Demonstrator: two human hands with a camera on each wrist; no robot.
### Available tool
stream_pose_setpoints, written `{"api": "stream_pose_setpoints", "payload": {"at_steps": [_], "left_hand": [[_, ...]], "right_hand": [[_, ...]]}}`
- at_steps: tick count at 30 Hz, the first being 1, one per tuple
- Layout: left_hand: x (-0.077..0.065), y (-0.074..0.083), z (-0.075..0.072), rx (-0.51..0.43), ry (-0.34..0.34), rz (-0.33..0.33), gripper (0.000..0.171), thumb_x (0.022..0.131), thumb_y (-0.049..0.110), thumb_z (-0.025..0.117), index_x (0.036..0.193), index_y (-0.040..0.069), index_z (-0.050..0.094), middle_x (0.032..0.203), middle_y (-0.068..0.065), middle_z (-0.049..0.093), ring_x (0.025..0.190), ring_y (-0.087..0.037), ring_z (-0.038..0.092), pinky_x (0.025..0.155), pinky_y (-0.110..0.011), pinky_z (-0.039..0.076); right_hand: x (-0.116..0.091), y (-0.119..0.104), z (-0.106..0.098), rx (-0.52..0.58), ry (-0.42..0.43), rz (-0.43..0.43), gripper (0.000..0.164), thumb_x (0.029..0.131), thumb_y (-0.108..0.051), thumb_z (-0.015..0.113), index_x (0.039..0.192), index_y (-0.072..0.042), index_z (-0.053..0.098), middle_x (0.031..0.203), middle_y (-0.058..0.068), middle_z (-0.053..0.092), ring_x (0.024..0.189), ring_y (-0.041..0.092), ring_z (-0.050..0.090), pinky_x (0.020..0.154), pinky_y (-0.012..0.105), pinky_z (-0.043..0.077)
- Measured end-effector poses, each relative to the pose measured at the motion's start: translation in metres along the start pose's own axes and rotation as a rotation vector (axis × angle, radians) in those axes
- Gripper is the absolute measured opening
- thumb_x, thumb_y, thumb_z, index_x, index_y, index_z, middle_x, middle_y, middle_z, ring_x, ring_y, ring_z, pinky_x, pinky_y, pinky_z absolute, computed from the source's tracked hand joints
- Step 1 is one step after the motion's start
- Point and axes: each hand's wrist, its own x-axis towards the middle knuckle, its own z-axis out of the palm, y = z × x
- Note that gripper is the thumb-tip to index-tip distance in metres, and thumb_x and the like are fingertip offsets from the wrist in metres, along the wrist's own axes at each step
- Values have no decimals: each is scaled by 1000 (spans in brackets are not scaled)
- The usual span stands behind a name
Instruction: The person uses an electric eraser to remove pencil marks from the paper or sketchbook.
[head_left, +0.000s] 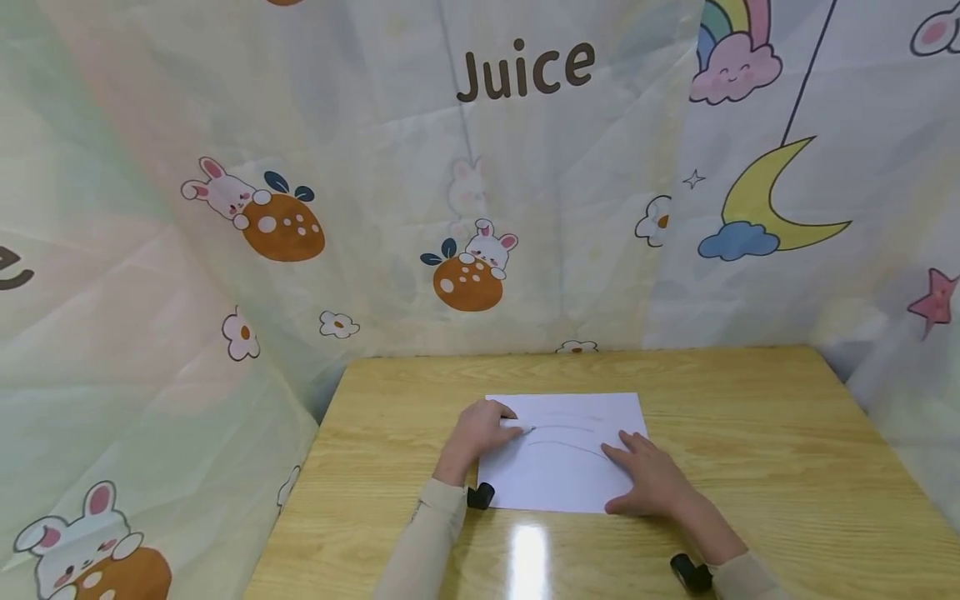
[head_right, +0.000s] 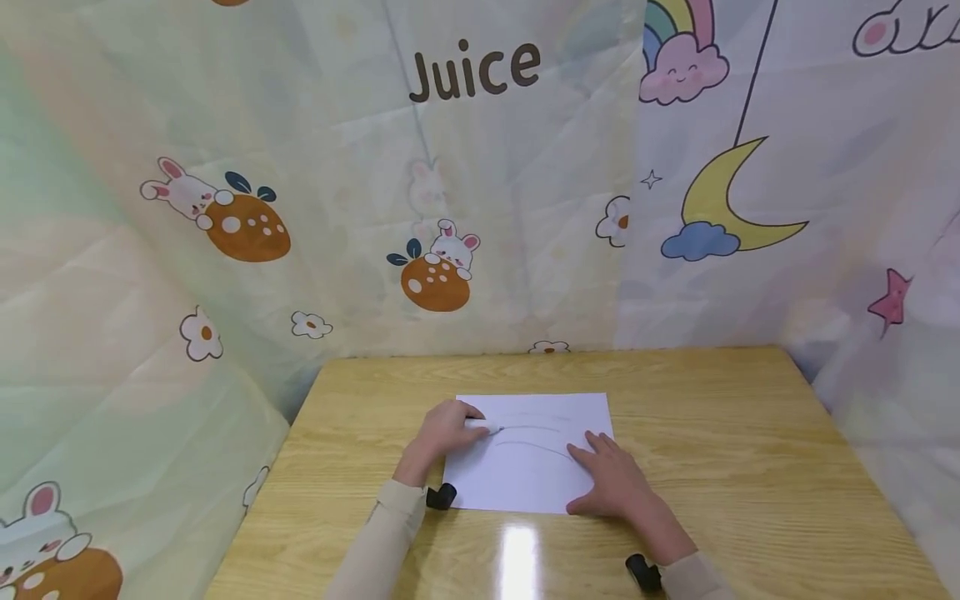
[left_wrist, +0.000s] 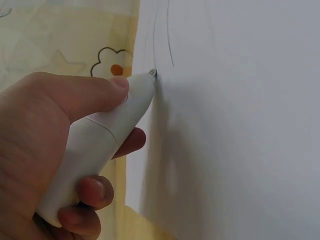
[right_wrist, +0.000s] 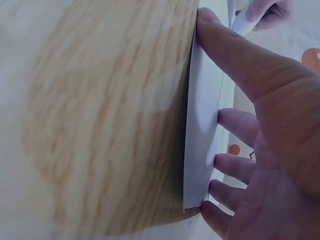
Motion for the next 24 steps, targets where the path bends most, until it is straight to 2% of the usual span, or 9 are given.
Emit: {"api": "stream_pose_setpoints", "payload": {"at_steps": [6,19,24], "left_hand": [[-2,-2,-1,-30,-9,-44,24,84,40,75,96,20,79,93,8,71,80,-7,62,66,-28,48],[-2,2,5,-28,-27,-47,24,84,40,75,96,19,79,92,8,72,79,-7,62,66,-28,48],[1,4,6,-34,-11,-33,26,85,41,73,98,19,78,95,7,71,80,-7,62,66,-29,48]], "right_hand": [[0,2,1,3,-13,1,94,63,-56,84,137,-6,56,144,31,38,132,53,30,99,66,29],[-2,4,1,6,-37,11,95,62,-58,84,137,-6,56,144,31,38,132,54,30,99,67,29],[-1,4,1,16,-11,3,94,62,-58,84,136,-7,56,143,31,39,132,53,30,98,67,29]]}}
